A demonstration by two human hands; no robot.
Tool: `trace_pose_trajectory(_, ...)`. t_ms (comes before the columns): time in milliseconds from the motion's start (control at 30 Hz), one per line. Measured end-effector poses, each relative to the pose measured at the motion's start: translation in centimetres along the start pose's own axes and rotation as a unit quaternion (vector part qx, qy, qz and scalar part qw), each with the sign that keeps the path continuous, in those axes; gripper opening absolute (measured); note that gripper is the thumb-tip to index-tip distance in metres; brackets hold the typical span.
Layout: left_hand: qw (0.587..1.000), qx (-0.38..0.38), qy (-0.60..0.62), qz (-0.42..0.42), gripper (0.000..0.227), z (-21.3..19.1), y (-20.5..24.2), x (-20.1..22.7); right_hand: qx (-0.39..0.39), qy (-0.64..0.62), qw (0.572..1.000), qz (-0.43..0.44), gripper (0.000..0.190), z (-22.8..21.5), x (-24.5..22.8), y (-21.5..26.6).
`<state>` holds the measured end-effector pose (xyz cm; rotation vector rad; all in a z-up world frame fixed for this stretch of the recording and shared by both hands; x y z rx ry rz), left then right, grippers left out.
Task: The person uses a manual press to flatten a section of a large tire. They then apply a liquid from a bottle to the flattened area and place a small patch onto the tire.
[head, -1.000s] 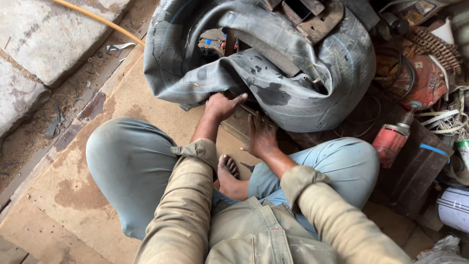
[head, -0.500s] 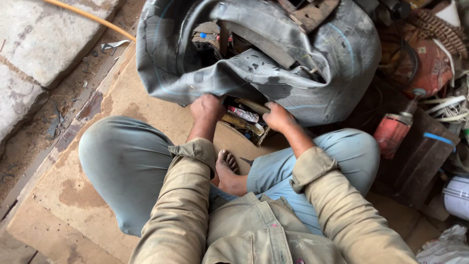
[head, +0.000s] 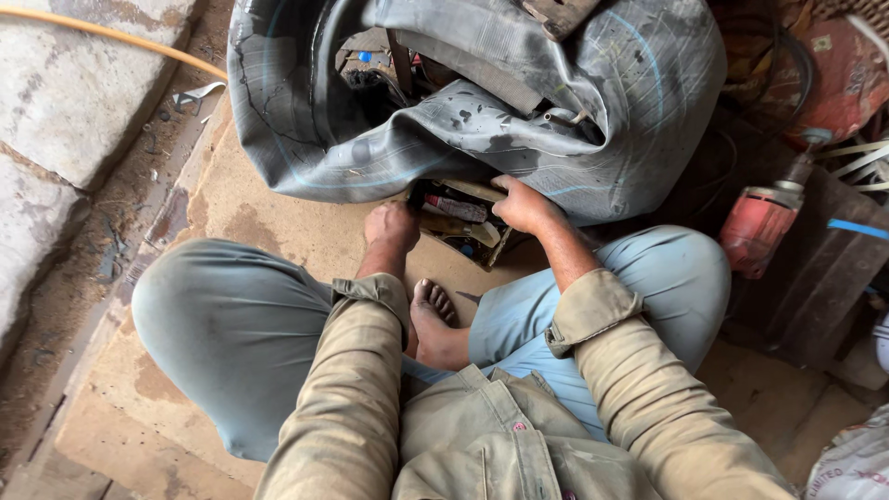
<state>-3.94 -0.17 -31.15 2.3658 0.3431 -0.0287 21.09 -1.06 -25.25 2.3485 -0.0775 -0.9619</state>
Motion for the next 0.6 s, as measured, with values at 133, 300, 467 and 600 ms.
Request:
trace_pose_trajectory(133,0.993,-0.01,0.108,-0.041,0.035,-0.1,0.0,-1.4,0.001,-0.008,1.0,-0.009,0.062,0.5,0.1,-0.7)
trace_pose_trajectory(300,0.998,-0.014,0.054,-0.035,0.041,0.5,1.6,1.2,0.012,-0.025,0.998,-0.057,0.06,2.2,2.3,-2.5)
trace_pose_trajectory(467,0.985,-0.022,0.149,-0.085,0.056,1.0,2.0,2.1,0.03,-0.046,0.995,-0.084,0.061,3.2,3.5,-3.2)
trace_pose_trajectory(600,0.987,-0.02,0.12,-0.103,0.048,4.1,-0.7,3.0,-0.004,-0.086,0.996,0.0,0.064,3.3,3.7,-2.0)
Point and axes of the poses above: each hand's wrist, its own y-axis away from the middle knuckle, its own z-axis out of the palm, x = y × z, the point moved 9 cm from there along -y, towards the middle knuckle, and after that the axes turned 14 degrees about -z, right-handed, at the moved point
